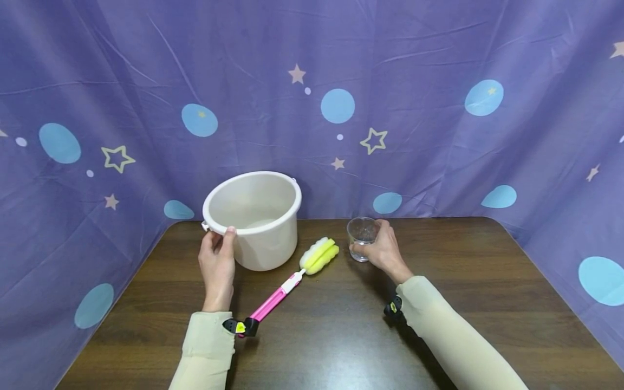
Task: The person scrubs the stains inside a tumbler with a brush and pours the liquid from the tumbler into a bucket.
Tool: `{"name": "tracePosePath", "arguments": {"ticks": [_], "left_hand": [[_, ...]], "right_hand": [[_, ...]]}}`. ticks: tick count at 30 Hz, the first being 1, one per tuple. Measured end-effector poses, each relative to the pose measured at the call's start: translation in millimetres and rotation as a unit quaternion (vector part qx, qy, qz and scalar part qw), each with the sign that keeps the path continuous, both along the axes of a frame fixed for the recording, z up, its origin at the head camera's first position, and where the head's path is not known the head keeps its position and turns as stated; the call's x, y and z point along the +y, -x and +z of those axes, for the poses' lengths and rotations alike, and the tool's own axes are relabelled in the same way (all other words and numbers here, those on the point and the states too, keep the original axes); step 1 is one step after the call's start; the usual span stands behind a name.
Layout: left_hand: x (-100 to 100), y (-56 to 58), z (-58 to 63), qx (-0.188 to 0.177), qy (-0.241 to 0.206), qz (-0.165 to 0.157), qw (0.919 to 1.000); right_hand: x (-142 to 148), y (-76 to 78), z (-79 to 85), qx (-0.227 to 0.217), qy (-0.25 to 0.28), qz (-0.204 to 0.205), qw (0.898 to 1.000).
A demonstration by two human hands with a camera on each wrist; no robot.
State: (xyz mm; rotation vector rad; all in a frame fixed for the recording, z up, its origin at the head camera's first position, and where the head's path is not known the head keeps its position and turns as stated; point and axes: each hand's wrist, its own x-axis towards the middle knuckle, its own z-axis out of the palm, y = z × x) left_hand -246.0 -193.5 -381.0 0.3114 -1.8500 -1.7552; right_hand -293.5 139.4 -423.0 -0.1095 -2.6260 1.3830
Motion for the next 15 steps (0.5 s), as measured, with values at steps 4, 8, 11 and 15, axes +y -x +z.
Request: {"name": "tracePosePath", "arguments": {"ticks": [4, 8, 11, 15], "left_hand": [[-0.3, 0.2, 0.1, -0.003, 0.003, 0.002, 1.0000], [-0.6, -0.4, 0.2, -0.004, 0.005, 0.003, 1.0000], [-0.5, -1.1, -0.1, -0.007, 0.004, 0.002, 1.0000], [-1.2, -1.5, 0.3, -0.010, 0.004, 0.000, 0.9999]], "right_hand": [[0.2, 1.0, -0.5, 0.002, 0.002, 0.005, 1.000], [0.7, 1.0, -0.8, 0.004, 0.009, 0.012, 1.000], [1.7, -1.8, -0.2, 0.000, 0.010, 0.017, 1.000], [5.9, -6.4, 1.6, 0.004, 0.001, 0.020, 1.000]]}}
